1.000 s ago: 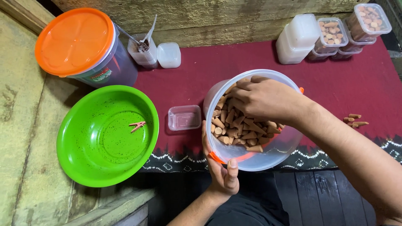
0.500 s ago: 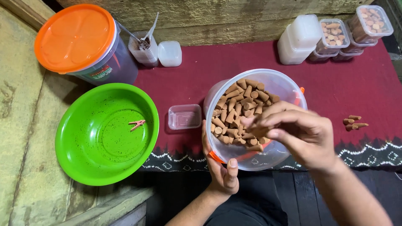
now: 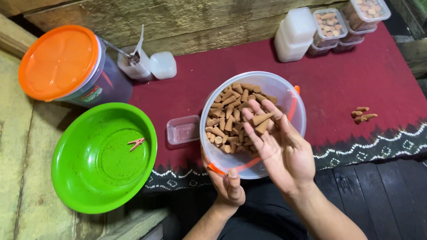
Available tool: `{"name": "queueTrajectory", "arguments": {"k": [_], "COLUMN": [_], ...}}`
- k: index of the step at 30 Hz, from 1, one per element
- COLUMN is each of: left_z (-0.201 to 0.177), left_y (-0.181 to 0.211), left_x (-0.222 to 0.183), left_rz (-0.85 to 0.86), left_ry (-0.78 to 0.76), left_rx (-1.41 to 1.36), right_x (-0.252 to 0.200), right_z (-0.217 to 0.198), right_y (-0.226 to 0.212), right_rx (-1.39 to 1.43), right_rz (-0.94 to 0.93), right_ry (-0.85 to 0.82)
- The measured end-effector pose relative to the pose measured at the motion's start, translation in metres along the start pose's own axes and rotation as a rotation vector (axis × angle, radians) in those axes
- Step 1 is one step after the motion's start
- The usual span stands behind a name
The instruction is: The person is inspecting incense cones by picking them out of a large bowl, examining them for quality, and placing selected ones on the table.
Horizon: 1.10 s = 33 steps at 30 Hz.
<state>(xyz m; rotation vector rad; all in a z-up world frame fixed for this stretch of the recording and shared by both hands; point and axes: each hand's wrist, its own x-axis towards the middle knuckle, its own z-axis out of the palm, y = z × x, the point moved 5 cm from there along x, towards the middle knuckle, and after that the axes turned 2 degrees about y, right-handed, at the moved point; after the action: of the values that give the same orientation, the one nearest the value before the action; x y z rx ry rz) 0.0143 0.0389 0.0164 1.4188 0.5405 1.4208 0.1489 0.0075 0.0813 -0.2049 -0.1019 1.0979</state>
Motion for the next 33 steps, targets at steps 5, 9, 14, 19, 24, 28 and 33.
{"name": "queueTrajectory", "arguments": {"k": [5, 9, 14, 19, 24, 28, 33], "left_z": [0.0, -0.003, 0.004, -0.002, -0.002, 0.004, 0.005], "left_y": [-0.006, -0.008, 0.001, -0.008, -0.009, -0.001, 0.004], "left_x": [-0.002, -0.004, 0.005, -0.003, -0.003, 0.003, 0.006], "left_rz": [0.007, 0.005, 0.012, 0.017, -0.011, -0.006, 0.101], "left_ry": [0.004, 0.026, 0.01, 0.033, 0.069, 0.048, 0.043], "left_rx": [-0.025, -0.002, -0.065, -0.006, -0.002, -0.027, 0.071], "right_x": [0.0, -0.001, -0.003, -0.005, -0.008, -0.017, -0.042], "right_z": [-0.003, -0.009, -0.001, 0.004, 0.006, 0.007, -0.003], "right_y": [0.004, 0.008, 0.008, 0.007, 0.004, -0.003, -0.029], "right_rx": [-0.083, -0.251, -0.063, -0.099, -0.187, -0.397, -0.583], "right_rz": [-0.062, -0.066, -0.058, -0.07, -0.124, -0.211, -0.337], "right_ry": [0.011, 0.156, -0.03, -0.048, 0.023, 0.015, -0.001]}}
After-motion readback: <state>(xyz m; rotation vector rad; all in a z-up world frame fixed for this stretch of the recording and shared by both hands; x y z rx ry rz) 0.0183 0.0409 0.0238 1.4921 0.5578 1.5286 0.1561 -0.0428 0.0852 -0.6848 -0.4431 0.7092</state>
